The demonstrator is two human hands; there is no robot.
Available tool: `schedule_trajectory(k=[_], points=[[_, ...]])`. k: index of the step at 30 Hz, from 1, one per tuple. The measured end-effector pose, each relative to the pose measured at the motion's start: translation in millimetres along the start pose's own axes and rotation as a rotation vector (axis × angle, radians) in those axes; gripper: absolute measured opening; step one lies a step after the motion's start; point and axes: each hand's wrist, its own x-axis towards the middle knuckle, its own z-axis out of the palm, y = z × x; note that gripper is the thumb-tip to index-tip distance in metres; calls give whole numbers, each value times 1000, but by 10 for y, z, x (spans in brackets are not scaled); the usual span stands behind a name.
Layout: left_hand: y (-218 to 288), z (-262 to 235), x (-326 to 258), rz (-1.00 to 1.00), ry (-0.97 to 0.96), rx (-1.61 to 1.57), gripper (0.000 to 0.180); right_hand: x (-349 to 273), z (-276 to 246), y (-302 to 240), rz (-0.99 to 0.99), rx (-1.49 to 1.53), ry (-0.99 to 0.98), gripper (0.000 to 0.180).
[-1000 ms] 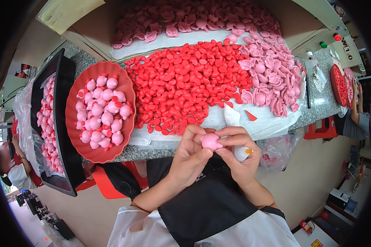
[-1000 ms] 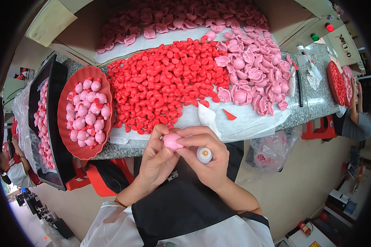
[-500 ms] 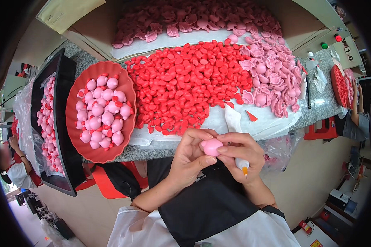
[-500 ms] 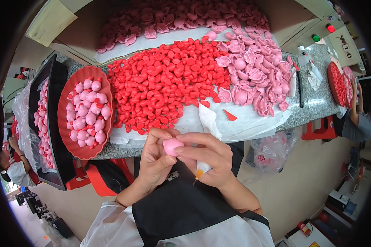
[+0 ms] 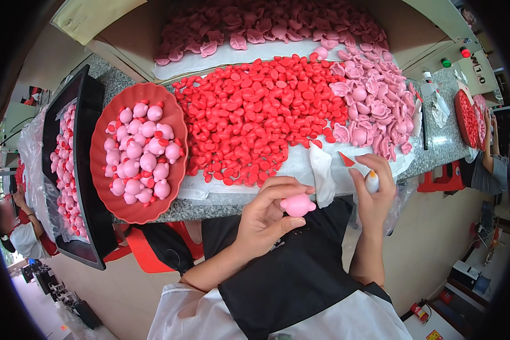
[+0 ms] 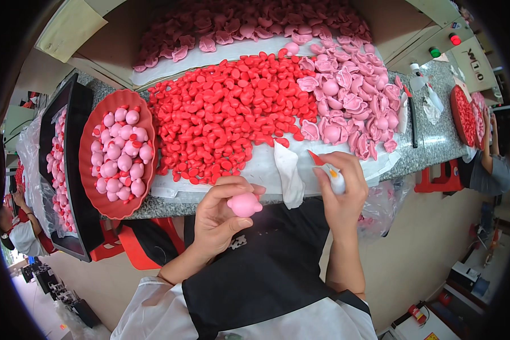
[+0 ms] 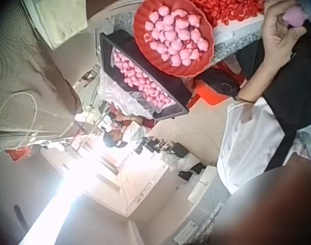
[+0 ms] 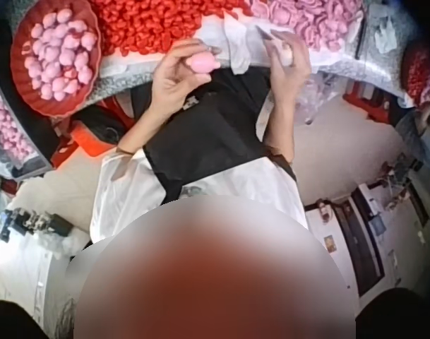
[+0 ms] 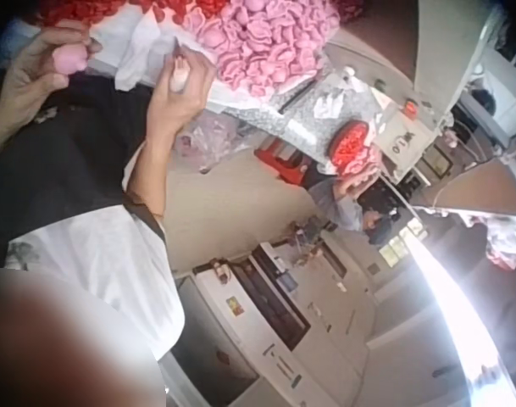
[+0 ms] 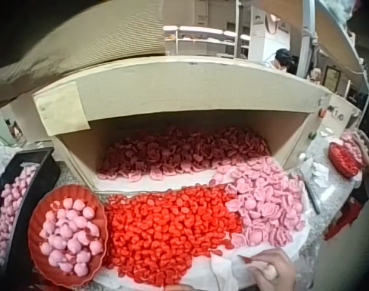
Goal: Gluing and assembling small pink clay flower-like components at a workbench.
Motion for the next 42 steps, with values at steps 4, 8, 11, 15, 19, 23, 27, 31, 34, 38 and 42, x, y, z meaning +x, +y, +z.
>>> schedule_trajectory(k=[4, 8, 11, 15, 19, 23, 27, 31, 34, 38, 42], points=[[-55, -2, 8, 84, -11, 80, 35, -16, 13, 107, 28, -170, -60, 20], [-36, 38, -9, 72, -4, 180, 37, -88, -70, -17, 153, 190, -108, 25], [-63, 103, -9, 80, 88, 155, 38, -206, 117, -156, 158, 715, -380, 31], [-57, 128, -7, 140, 149, 220, 38, -321, 299, -267, 389, 1124, -349, 31], [-68, 157, -10, 119, 154, 120, 35, -352, 360, -279, 410, 1211, -354, 30], [-31, 166, -7, -41, 201, -156, 20, -465, 506, -357, 433, 1288, -149, 25], [-37, 177, 25, -126, 212, -333, 13, -494, 536, -370, 401, 1275, 7, 20], [-74, 225, 41, -117, 194, -424, 12, -511, 511, -317, 310, 1138, 13, 18], [-81, 230, 46, -146, 222, -427, 14, -485, 475, -302, 243, 1055, 27, 21], [-11, 227, 48, -296, 318, -404, 16, -339, 349, -310, 54, 573, -138, 30], [-14, 83, 83, -369, 235, -324, 20, -286, 303, -293, 170, 573, -244, 38]])
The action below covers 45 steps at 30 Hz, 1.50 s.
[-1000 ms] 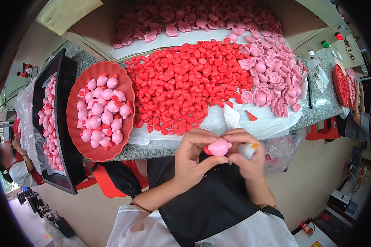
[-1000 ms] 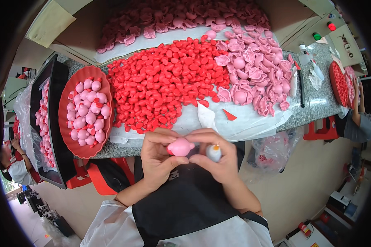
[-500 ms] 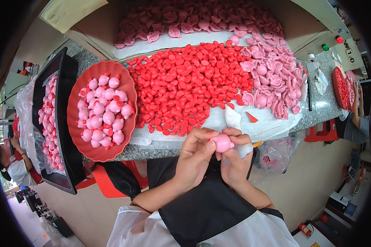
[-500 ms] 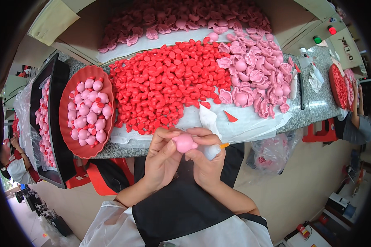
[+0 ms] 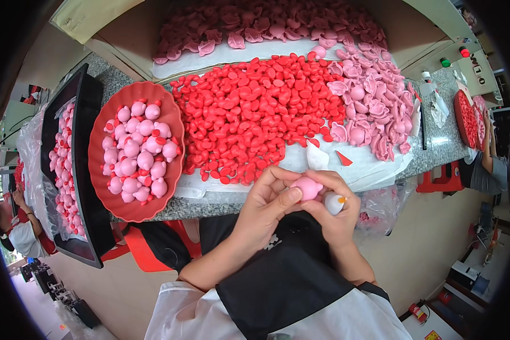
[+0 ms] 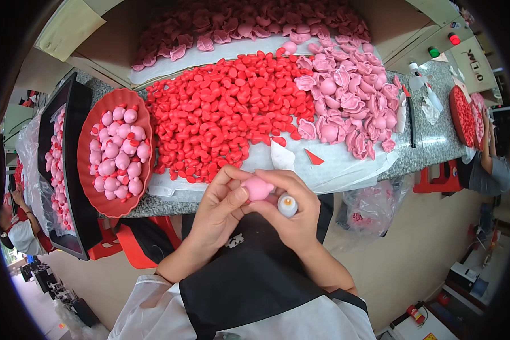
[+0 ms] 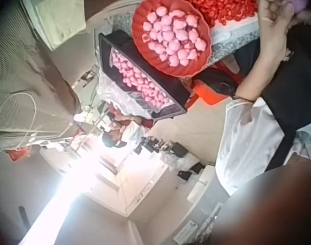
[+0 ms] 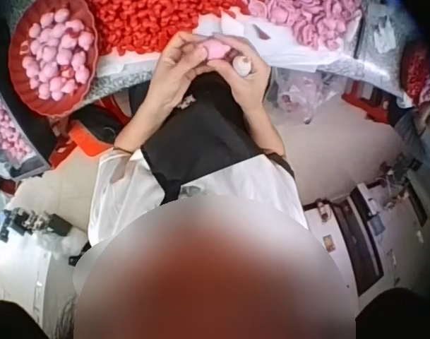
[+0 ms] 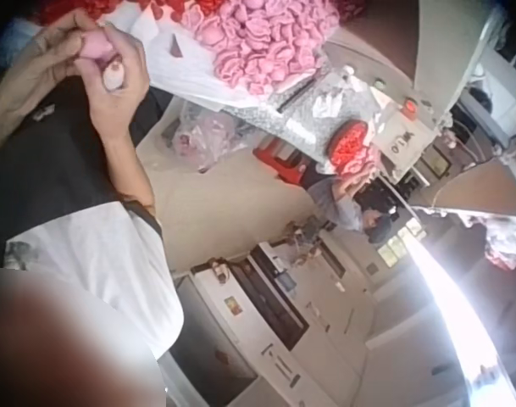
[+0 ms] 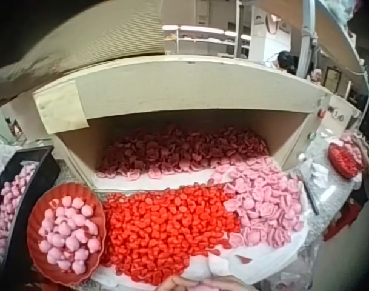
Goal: Gluing and assembling small pink clay flower-like components at a workbench.
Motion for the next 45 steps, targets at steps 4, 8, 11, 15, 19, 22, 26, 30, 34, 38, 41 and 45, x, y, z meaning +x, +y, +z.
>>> schedule_trajectory(k=[4, 8, 11, 15, 19, 22, 26, 30, 34, 38, 41, 45], points=[[67, -62, 13, -49, -76, 124, 24, 22, 48, -79, 106, 68, 16, 36], [94, -33, -12, -89, -41, 57, 25, 15, 21, -74, -11, -181, -47, 37], [99, -40, 6, -149, -19, 9, 27, 31, 4, -67, 56, -184, -47, 37], [111, -30, 14, -157, -42, 9, 27, 60, -30, -64, 30, -193, -91, 38], [60, -54, 35, -53, -107, 52, 34, 72, -51, -51, -44, -194, -124, 39], [60, -35, 40, 78, -146, 102, 47, 39, -26, -138, 103, 180, -14, 44], [-41, -65, 36, 449, -132, 518, 48, 50, -183, 10, -23, 176, -99, 33], [-80, -40, 64, 576, -124, 744, 38, 50, -155, -15, 46, 220, -56, 26], [-139, 8, 100, 641, -89, 799, 32, 61, -159, 38, 25, 266, -20, 19], [-199, -38, 134, 608, -209, 901, 37, 79, -266, 88, 2, 213, -28, 14], [-282, -31, 156, 565, -210, 892, 37, 129, -456, 54, 209, 290, 139, 12], [-356, 0, 243, 523, -190, 770, 38, 279, -872, 148, -171, -572, 173, 17]])
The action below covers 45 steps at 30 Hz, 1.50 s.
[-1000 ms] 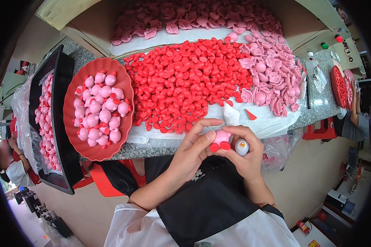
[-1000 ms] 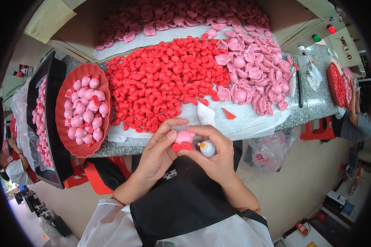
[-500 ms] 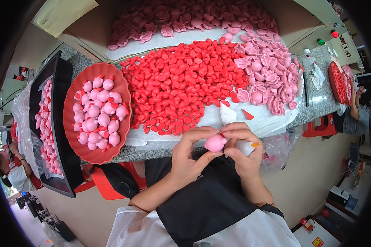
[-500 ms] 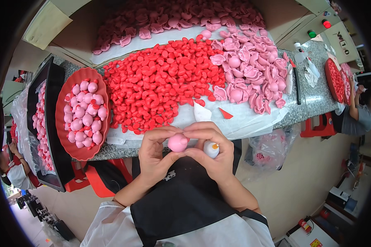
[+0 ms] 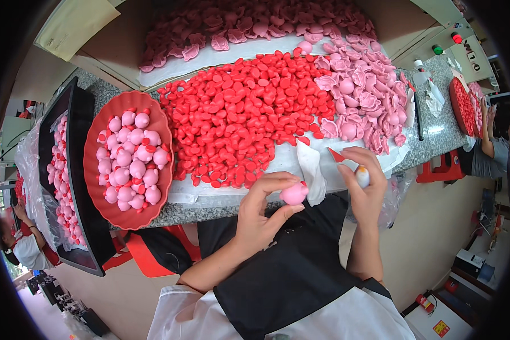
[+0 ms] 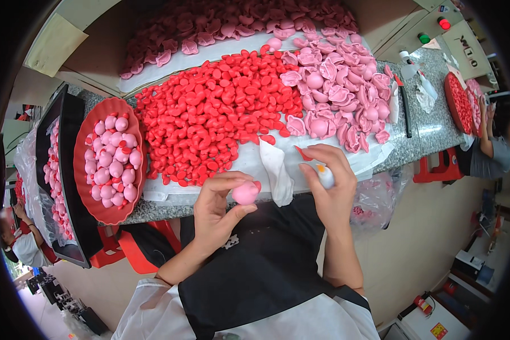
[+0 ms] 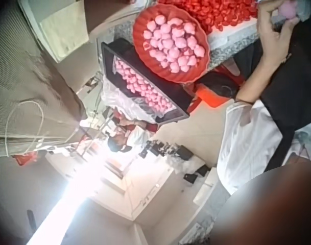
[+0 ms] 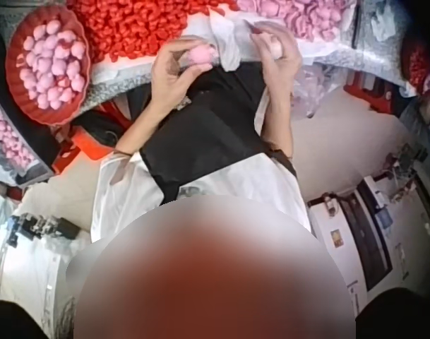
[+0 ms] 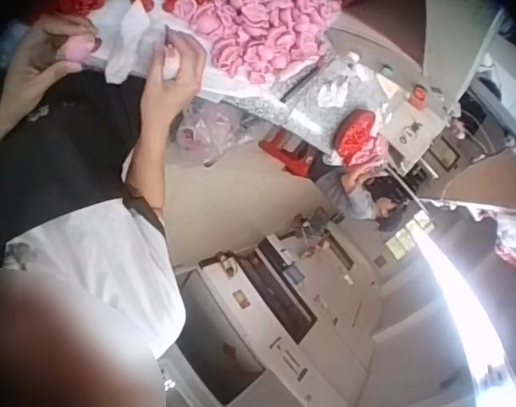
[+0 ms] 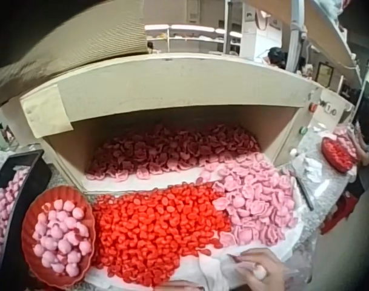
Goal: Gluing and assembling small pink clay flower-like components at a workbench.
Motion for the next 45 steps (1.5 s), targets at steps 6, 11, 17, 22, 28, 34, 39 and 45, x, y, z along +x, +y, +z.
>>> schedule_trajectory(k=[6, 11, 17, 22, 28, 34, 39, 45], points=[[-15, 153, 70, -188, 71, -218, 35, 31, 26, 197, 34, -287, -64, 19], [-144, 230, 133, -239, 63, -262, 35, 53, 14, 359, 41, -257, -44, 14], [-447, 308, 194, -271, 102, -166, 36, -83, 105, 357, 276, 485, -57, 8], [-659, 323, 275, -215, 0, 240, 34, -82, 298, 534, 216, 474, -94, 10], [-795, 405, 383, -223, -13, 343, 32, -75, 370, 887, 84, 344, -140, 11], [-1000, 464, 473, -286, -4, 220, 30, 25, 302, 1080, 105, 334, -40, 11], [-877, 736, 618, -338, -15, 188, 28, 222, -134, 1107, 103, 250, -38, 11], [-593, 1379, 954, -387, 5, 164, 27, 697, -1021, 1379, -7, -123, -48, 23]])
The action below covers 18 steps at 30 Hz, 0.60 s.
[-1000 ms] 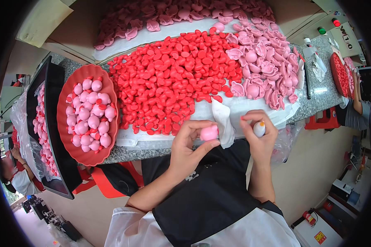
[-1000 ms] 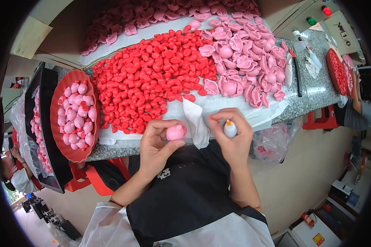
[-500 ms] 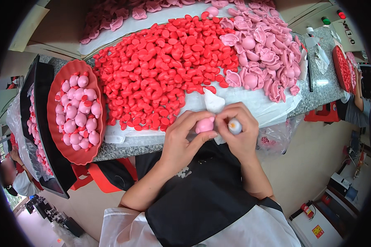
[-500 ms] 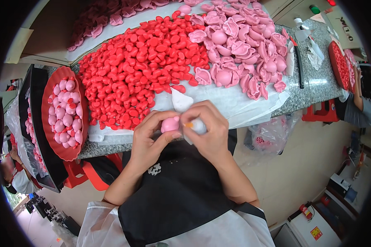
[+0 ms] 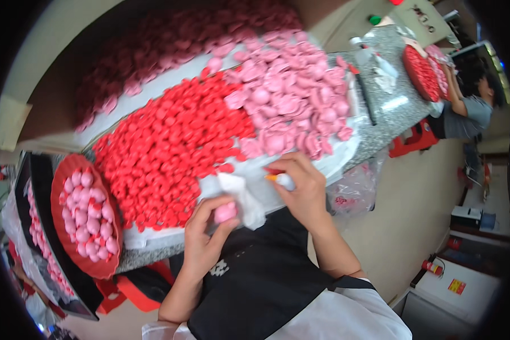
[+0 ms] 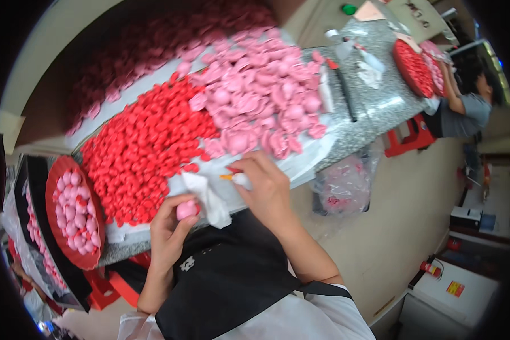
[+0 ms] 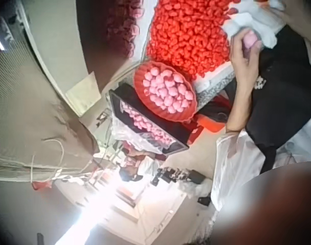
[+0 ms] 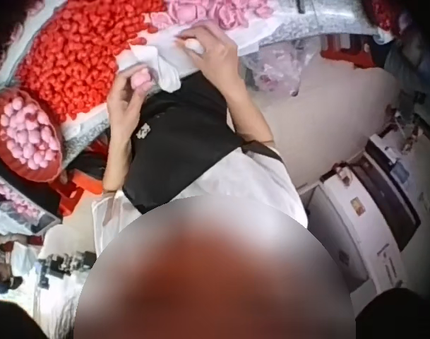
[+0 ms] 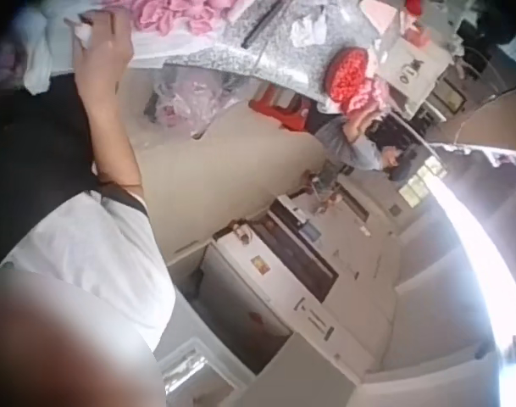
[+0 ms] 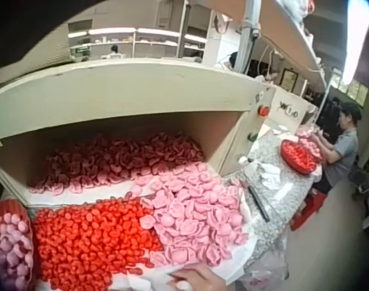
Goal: Gluing and assembling small pink clay flower-like components at a workbench.
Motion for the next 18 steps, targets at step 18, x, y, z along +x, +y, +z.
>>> schedule_trajectory(k=[18], points=[[222, 94, 250, -65, -156, -245, 30, 1678, -1155, 1784, 222, -815, 299, 35]])
